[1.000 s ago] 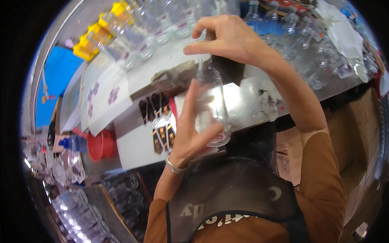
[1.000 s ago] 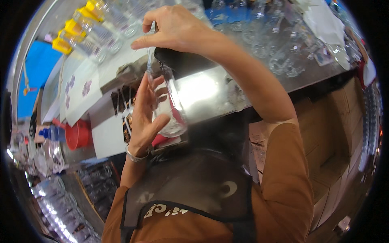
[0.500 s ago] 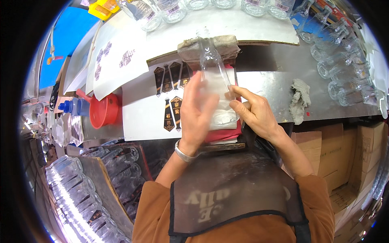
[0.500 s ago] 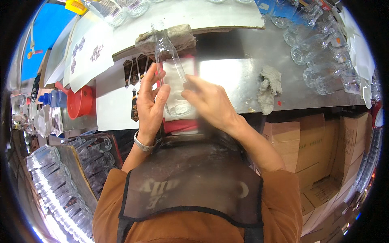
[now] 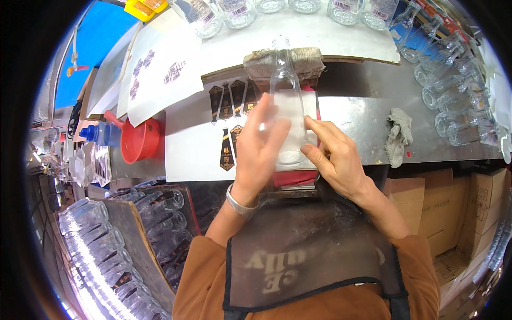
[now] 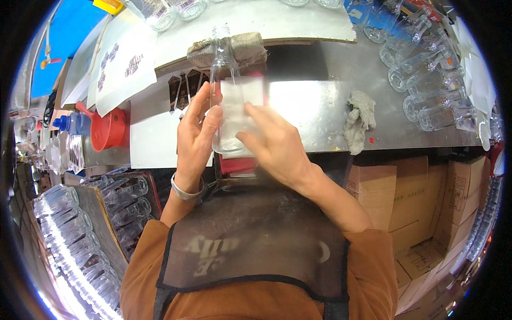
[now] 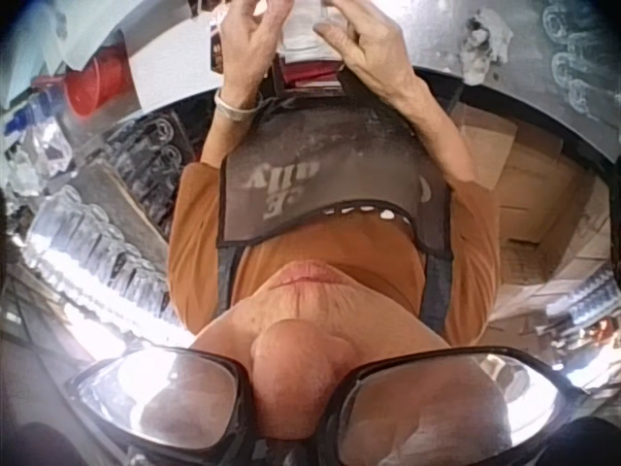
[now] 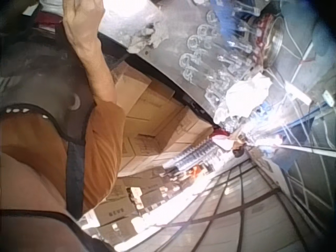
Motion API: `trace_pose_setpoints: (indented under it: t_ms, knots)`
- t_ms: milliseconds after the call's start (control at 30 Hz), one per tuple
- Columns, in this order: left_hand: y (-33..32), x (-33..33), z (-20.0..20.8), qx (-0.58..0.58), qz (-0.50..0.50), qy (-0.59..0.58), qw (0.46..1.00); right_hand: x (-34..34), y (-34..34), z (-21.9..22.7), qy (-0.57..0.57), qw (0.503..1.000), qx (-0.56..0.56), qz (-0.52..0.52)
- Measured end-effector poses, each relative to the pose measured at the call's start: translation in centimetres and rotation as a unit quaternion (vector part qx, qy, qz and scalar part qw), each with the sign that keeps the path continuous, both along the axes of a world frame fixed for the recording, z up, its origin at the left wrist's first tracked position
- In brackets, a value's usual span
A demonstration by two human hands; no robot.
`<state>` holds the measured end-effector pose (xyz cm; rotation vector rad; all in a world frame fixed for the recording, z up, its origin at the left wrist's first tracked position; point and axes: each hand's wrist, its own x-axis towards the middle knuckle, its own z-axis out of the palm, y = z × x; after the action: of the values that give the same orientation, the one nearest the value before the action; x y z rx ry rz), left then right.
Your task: The person repeatedly picks clear plastic bottles, places them on a padded stand, applies a printed label to the bottle surface, and smooths it with a black squeegee. The person then sets the labeled bottle aside and repeats the process with additional bottles.
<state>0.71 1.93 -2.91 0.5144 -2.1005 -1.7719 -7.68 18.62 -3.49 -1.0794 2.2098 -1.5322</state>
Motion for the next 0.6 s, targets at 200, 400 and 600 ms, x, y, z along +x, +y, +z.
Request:
trace_pose_setpoints:
  t_ms: [200,400,600]
  knots:
    - [-0.2,-1.5,-3.6,0.186,-0.018,0.01,0.982,0.0,0.2,-0.8,-0.014,0.999,0.037,0.0]
    - [0.4,-2.1,-3.4,0.157,0.001,0.073,0.985,0.1,0.3,-1.0,-0.038,0.999,0.033,0.009]
    - [0.2,-2.1,-2.9,0.278,-0.022,0.091,0.956,0.1,-0.1,-0.4,-0.067,0.997,0.044,0.004]
